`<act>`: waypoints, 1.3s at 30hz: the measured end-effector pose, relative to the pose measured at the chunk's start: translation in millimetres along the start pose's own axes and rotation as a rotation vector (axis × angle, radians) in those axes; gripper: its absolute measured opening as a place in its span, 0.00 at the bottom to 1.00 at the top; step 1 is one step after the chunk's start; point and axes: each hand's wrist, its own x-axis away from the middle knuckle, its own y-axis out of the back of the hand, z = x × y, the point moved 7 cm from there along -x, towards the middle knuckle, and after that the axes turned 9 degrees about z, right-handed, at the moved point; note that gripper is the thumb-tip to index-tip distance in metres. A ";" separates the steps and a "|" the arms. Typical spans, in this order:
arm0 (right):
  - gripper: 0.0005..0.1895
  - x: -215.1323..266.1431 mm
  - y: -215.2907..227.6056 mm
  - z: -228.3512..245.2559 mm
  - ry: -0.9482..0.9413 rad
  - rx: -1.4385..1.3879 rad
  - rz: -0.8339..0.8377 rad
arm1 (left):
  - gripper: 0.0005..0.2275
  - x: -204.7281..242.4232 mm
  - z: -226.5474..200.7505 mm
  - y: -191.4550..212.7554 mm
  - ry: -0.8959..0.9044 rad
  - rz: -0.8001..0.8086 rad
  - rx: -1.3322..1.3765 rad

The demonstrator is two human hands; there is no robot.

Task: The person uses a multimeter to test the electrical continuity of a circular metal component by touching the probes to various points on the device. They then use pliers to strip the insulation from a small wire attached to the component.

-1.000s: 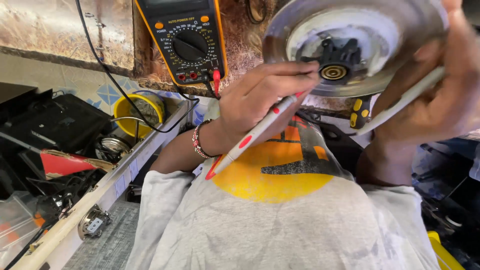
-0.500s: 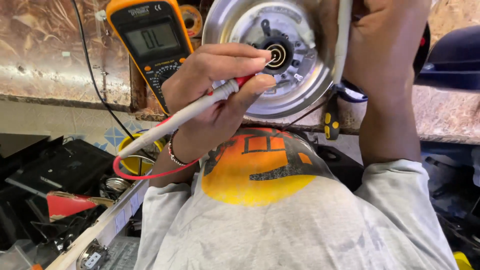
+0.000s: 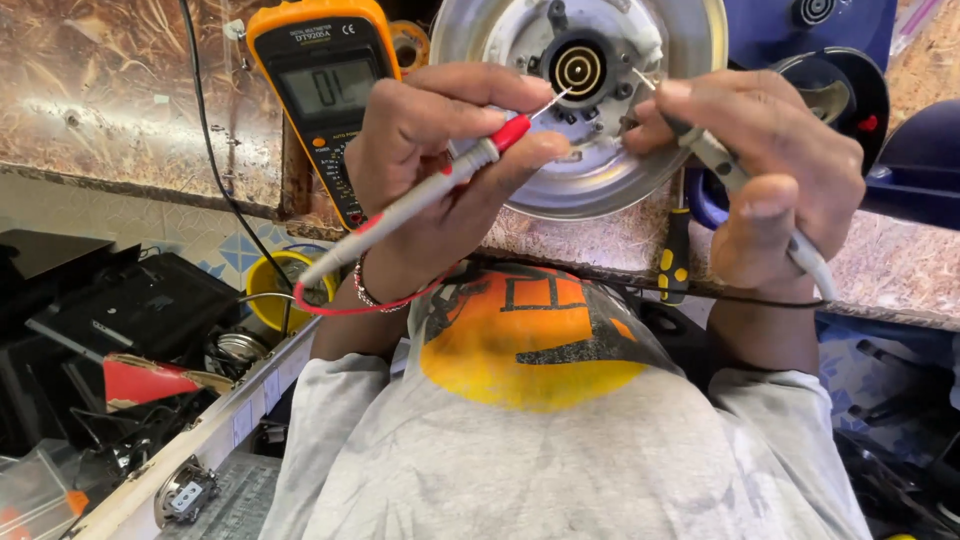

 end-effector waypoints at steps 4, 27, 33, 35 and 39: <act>0.34 0.0 0.1 -19.4 -0.183 -0.142 -0.043 | 0.05 -11.8 -4.3 9.2 0.015 -0.005 -0.069; 0.30 7.0 -2.7 -29.0 -0.183 -0.185 -0.127 | 0.09 -15.8 -9.5 -1.6 0.204 0.134 0.069; 0.29 6.2 -4.0 -19.1 -0.168 -0.093 -0.133 | 0.09 -13.8 0.2 2.3 0.023 0.136 -0.232; 0.29 6.0 -2.0 -21.3 -0.159 -0.051 -0.119 | 0.09 -12.8 5.2 -1.1 0.036 0.168 -0.258; 0.13 5.1 -1.7 -26.3 -0.060 -0.042 -0.079 | 0.06 -13.5 5.6 -4.3 -0.029 0.167 -0.278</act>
